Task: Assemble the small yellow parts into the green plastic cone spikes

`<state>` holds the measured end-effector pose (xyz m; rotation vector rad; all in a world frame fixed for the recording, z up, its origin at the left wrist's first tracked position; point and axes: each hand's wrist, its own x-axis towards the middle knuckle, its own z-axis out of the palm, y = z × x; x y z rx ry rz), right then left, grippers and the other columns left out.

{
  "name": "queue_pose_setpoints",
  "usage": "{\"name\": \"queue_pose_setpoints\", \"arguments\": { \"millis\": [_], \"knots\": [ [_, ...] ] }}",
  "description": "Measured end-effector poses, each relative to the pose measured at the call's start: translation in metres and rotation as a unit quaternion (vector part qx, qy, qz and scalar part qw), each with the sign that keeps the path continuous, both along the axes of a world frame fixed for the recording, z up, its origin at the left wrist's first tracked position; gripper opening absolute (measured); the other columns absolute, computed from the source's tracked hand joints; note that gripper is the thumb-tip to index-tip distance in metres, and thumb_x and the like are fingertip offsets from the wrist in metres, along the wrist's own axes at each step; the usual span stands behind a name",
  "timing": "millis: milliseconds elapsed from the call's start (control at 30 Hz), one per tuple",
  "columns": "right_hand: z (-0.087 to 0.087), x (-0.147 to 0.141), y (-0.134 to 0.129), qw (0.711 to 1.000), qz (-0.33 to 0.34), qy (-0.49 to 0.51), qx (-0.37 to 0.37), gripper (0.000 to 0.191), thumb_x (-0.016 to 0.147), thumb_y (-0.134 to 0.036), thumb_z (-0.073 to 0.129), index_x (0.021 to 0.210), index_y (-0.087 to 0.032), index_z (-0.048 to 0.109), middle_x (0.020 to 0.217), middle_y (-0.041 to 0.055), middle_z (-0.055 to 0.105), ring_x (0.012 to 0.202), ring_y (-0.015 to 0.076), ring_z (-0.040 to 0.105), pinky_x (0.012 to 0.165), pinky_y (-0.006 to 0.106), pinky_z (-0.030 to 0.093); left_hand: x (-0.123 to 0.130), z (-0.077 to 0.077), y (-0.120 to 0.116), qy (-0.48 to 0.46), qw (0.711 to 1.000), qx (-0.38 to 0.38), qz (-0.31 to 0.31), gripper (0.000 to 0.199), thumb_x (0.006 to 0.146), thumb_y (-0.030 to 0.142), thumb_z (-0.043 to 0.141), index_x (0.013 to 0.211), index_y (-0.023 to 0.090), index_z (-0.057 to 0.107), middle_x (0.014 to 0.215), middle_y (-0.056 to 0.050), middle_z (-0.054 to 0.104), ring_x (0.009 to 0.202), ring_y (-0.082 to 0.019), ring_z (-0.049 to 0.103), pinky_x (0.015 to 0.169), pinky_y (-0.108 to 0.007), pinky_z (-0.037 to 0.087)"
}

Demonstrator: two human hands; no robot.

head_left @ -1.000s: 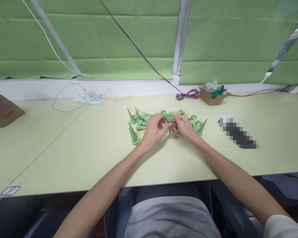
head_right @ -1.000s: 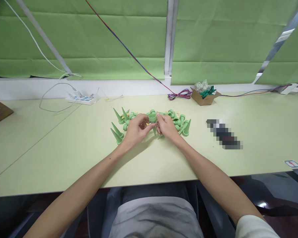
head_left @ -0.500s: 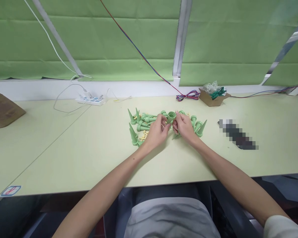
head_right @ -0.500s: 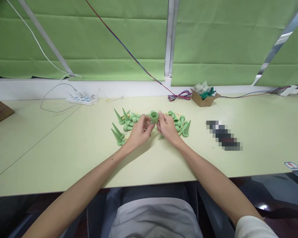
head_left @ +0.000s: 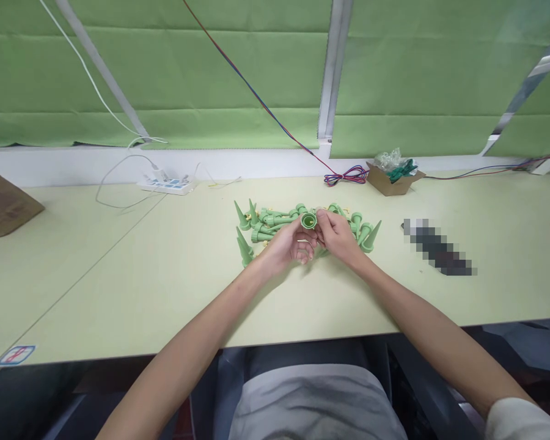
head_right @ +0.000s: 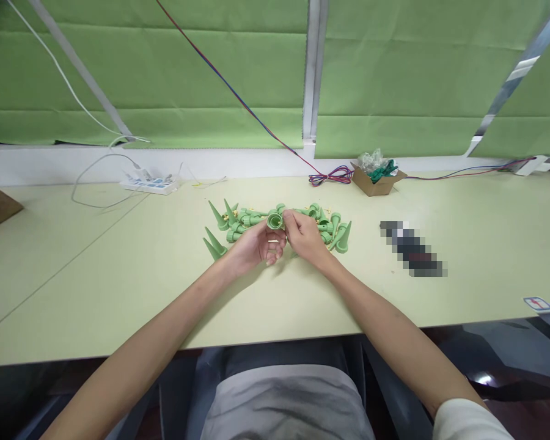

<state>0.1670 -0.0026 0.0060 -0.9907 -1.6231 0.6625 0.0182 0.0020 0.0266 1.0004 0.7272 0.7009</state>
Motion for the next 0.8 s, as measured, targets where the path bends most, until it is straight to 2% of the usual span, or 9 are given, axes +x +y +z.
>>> {"name": "queue_pose_setpoints", "arguments": {
  "millis": [200, 433, 600, 800],
  "knots": [
    [-0.0011, 0.0003, 0.0009, 0.999, 0.029, 0.008, -0.011, 0.05, 0.095, -0.064, 0.036, 0.065, -0.023, 0.039, 0.052, -0.0024, 0.041, 0.051, 0.0141, 0.044, 0.05, 0.029, 0.035, -0.0023, -0.0001, 0.0025, -0.043, 0.999, -0.033, -0.002, 0.032, 0.091, 0.041, 0.051, 0.077, 0.013, 0.058, 0.069, -0.003, 0.057, 0.049, -0.01, 0.052, 0.038, -0.021, 0.037],
    [-0.001, 0.0003, 0.0011, 0.998, 0.046, 0.022, -0.024, 0.048, 0.095, -0.064, 0.037, 0.068, -0.024, 0.038, 0.05, -0.004, 0.037, 0.049, 0.0139, 0.04, 0.049, 0.029, 0.035, -0.0049, 0.0016, 0.0017, -0.057, 0.998, 0.009, 0.015, 0.022, 0.086, 0.036, 0.062, 0.083, 0.015, 0.057, 0.07, -0.002, 0.057, 0.051, -0.009, 0.052, 0.039, -0.019, 0.037],
    [0.0007, 0.0004, -0.0014, 0.997, 0.062, 0.019, -0.035, 0.046, 0.096, -0.063, 0.035, 0.07, -0.024, 0.038, 0.05, -0.0049, 0.036, 0.046, 0.0132, 0.038, 0.048, 0.028, 0.033, -0.0051, 0.0013, 0.0016, -0.056, 0.997, 0.052, 0.022, 0.022, 0.083, 0.036, 0.065, 0.081, 0.016, 0.056, 0.07, 0.0, 0.054, 0.051, -0.008, 0.052, 0.04, -0.019, 0.037],
    [0.0027, 0.002, -0.001, 0.997, 0.045, 0.002, -0.058, 0.052, 0.092, -0.069, 0.037, 0.066, -0.024, 0.038, 0.047, -0.0044, 0.037, 0.043, 0.0131, 0.038, 0.045, 0.029, 0.032, -0.0057, -0.0005, 0.001, -0.034, 0.995, 0.091, 0.025, 0.032, 0.078, 0.042, 0.072, 0.081, 0.019, 0.049, 0.068, 0.003, 0.046, 0.054, -0.009, 0.056, 0.041, -0.021, 0.038]
  ]
}}
